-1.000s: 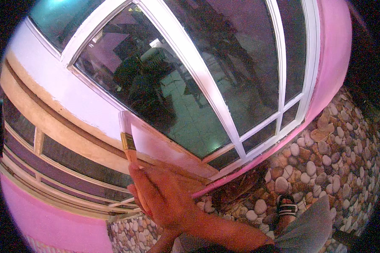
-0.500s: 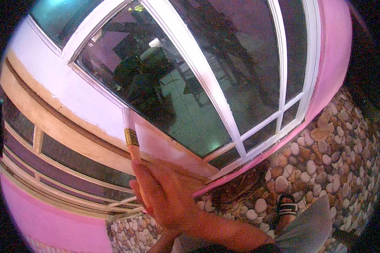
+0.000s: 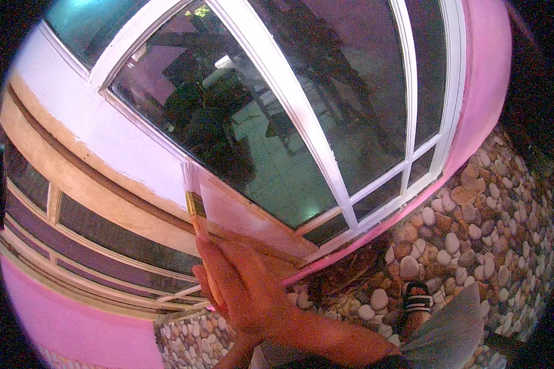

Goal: The person is painting a wooden door frame with white paint using a brush and subsequently wipes the glass and wood surface with a cloth.

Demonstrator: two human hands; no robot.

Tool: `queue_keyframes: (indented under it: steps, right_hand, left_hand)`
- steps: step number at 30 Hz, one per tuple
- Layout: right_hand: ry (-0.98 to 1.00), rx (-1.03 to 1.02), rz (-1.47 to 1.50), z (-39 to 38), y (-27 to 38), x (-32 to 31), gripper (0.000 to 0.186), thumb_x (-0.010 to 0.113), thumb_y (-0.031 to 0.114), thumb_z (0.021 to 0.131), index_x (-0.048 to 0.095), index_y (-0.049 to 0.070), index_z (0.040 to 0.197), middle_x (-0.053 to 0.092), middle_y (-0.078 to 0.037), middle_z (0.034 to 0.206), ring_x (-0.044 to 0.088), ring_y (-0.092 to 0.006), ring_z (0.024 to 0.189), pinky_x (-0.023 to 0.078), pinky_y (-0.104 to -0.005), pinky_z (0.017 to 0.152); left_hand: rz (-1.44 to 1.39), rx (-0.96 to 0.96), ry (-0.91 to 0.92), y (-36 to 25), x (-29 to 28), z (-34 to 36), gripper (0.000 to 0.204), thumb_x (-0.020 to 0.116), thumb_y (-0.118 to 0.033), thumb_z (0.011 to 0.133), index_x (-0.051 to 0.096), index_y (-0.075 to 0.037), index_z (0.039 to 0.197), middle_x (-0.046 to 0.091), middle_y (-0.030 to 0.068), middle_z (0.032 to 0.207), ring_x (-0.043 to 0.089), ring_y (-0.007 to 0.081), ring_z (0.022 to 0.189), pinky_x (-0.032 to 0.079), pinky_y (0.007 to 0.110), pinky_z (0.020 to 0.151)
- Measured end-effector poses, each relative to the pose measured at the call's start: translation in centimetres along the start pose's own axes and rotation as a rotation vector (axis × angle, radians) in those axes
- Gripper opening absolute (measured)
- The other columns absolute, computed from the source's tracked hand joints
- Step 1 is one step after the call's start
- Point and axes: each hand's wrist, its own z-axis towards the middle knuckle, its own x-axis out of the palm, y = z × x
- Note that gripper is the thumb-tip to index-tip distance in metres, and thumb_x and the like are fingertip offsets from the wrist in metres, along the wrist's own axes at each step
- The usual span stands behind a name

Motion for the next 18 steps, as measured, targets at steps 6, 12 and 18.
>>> queue_keyframes:
  steps: [6,12,18]
  right_hand:
    - [0.0,-0.093,0.033,1.1,0.4,-0.3,0.039,0.066,0.001,0.086,0.055,-0.009,0.122,0.06,-0.023,0.114,0.065,-0.031,0.094,0.054,-0.0367,0.082]
    - [0.005,-0.026,-0.018,0.0,-0.2,-0.1,0.039,0.066,0.002,0.085,0.055,-0.009,0.122,0.06,-0.022,0.112,0.065,-0.0313,0.093,0.055,-0.0361,0.078]
    - [0.006,0.03,-0.034,-1.5,-0.8,-0.6,0.036,0.064,0.003,0.087,0.056,-0.009,0.12,0.061,-0.023,0.11,0.065,-0.0321,0.091,0.055,-0.0366,0.077]
  left_hand:
    - [-0.105,-0.05,-0.055,0.7,0.9,0.2,0.092,0.081,-0.052,0.065,0.044,-0.003,0.134,0.057,0.0177,0.126,0.054,0.0348,0.117,0.042,0.044,0.097]
    - [-0.167,-0.055,-0.057,1.4,1.7,0.0,0.088,0.081,-0.048,0.066,0.045,-0.004,0.133,0.057,0.0168,0.125,0.054,0.0335,0.116,0.043,0.043,0.096]
    - [-0.221,-0.036,-0.049,1.9,2.2,0.4,0.084,0.081,-0.045,0.068,0.046,-0.004,0.132,0.057,0.0159,0.124,0.055,0.0322,0.114,0.043,0.042,0.095]
